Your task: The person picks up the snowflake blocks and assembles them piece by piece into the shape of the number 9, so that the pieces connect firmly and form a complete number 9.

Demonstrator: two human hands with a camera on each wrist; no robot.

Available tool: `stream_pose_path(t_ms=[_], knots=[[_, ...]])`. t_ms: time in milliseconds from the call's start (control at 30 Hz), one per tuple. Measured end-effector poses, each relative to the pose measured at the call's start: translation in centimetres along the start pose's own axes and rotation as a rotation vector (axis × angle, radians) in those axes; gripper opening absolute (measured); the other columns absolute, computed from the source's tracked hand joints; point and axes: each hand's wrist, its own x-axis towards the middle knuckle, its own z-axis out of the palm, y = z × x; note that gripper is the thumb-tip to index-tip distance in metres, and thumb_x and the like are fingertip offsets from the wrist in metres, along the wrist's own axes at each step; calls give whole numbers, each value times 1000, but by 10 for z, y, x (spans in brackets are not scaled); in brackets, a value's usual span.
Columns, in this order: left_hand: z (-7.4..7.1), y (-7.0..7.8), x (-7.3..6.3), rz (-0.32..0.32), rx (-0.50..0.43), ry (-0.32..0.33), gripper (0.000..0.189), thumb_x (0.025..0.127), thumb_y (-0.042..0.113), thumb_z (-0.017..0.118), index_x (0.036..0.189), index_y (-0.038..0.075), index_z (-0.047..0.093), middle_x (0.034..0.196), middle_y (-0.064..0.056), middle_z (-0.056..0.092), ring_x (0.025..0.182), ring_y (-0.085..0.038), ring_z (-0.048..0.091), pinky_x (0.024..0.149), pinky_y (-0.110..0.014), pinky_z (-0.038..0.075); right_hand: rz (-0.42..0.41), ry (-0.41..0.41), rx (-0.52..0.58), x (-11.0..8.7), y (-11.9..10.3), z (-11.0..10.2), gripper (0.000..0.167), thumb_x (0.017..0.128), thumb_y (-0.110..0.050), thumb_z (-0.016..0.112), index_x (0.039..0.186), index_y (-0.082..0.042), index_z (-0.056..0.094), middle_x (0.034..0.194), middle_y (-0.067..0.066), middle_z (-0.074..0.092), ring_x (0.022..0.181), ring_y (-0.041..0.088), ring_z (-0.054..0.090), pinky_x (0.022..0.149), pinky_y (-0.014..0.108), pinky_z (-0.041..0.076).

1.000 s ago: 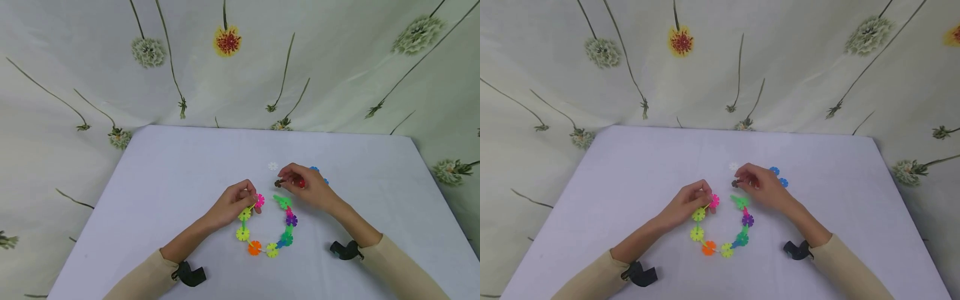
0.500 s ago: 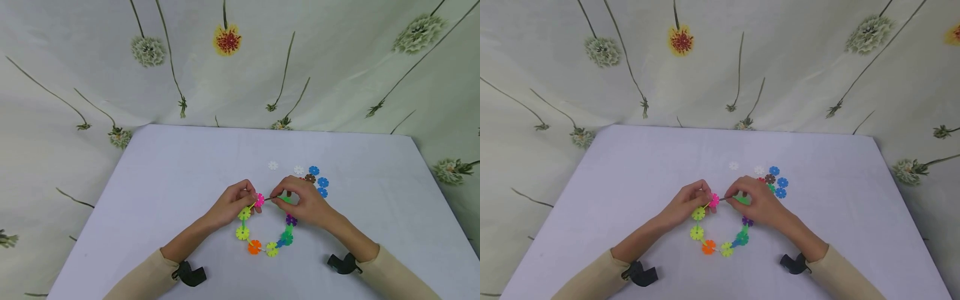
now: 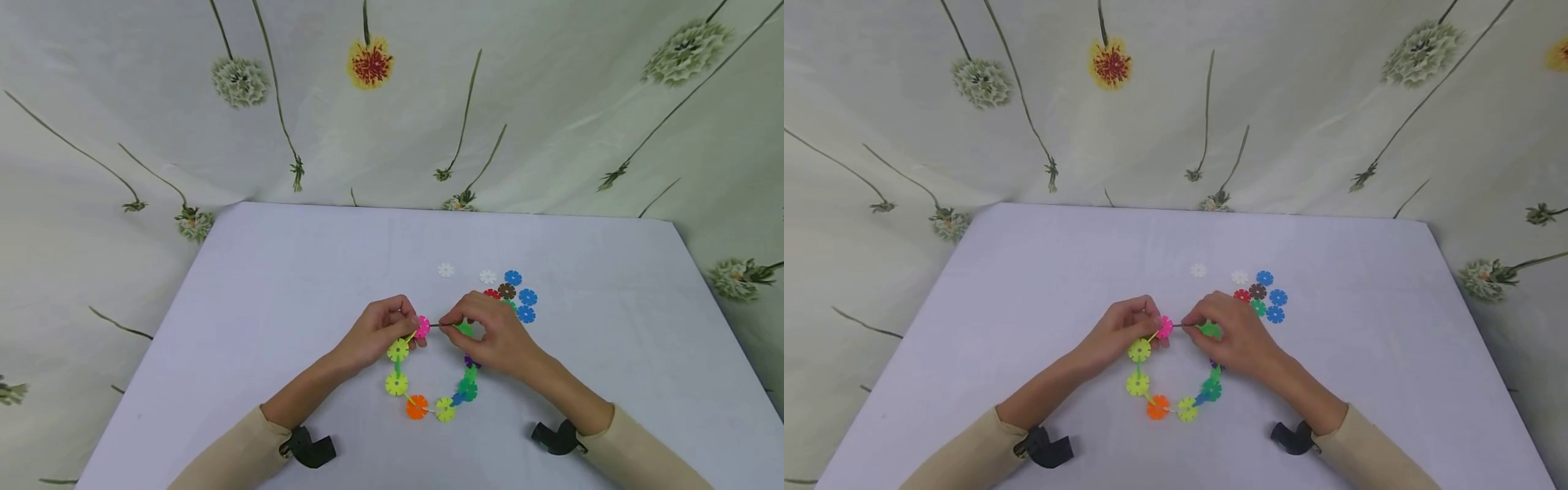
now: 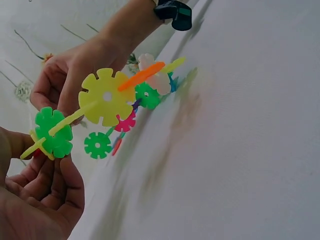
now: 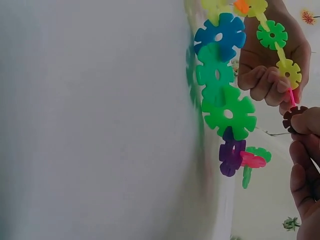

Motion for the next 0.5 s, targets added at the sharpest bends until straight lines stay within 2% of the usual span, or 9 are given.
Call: stream_pose_path(t_ms=[133, 500], knots=[[0, 0, 0, 2, -21, 15, 14, 109, 12, 58, 105, -2, 60, 93, -25, 75, 86, -34, 72, 78, -20, 60, -3, 0, -17, 0, 0, 2, 29, 80, 0, 88, 100, -19, 78, 91, -8, 78, 84, 9, 69, 68, 31, 60], [1, -4, 1, 13, -19, 27, 14, 109, 12, 58, 103, -1, 59, 89, -19, 75, 85, -32, 72, 77, -19, 59, -35, -15, -96, -1, -1, 3, 28, 80, -2, 89, 101, -16, 78, 94, -7, 76, 89, 9, 67, 73, 26, 59]])
